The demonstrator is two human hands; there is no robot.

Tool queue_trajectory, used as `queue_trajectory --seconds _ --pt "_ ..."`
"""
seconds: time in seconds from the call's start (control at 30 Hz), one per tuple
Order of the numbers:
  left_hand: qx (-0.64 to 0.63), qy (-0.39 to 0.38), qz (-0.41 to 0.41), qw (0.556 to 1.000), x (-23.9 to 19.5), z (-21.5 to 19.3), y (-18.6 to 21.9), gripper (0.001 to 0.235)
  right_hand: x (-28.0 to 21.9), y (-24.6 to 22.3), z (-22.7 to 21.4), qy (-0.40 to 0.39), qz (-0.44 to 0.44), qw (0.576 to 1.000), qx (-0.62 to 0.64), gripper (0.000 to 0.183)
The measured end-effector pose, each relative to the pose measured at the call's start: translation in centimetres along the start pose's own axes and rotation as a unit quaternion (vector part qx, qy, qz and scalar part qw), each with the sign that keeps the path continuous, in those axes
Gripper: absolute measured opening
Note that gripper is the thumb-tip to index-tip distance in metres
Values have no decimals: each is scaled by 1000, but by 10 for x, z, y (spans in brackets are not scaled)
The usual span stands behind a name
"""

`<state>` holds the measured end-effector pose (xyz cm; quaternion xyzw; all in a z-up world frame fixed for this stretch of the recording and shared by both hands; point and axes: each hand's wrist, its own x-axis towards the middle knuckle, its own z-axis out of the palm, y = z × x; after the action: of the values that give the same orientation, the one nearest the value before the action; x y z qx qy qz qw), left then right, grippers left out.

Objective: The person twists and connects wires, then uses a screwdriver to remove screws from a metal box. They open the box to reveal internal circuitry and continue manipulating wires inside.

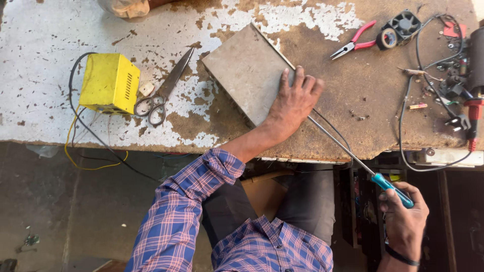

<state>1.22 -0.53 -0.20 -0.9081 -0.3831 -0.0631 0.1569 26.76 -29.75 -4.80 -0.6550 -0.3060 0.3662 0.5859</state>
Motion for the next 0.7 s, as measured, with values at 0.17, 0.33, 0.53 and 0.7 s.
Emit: queue_trajectory --seconds 0.17,0.33,0.53,0.7 --pt "-6 114 57 992 -7 5 4 44 -8 2 -1 47 116 983 -133 50" --pt "29 13 109 994 -9 -8 0 6 -7 -3 8 16 74 997 -5 45" --pt "17 2 111 994 -8 -9 -1 7 -11 -15 16 58 70 994 -63 33" --pt "20 -24 122 992 -5 -18 -3 8 -8 -16 14 86 158 970 -164 48"
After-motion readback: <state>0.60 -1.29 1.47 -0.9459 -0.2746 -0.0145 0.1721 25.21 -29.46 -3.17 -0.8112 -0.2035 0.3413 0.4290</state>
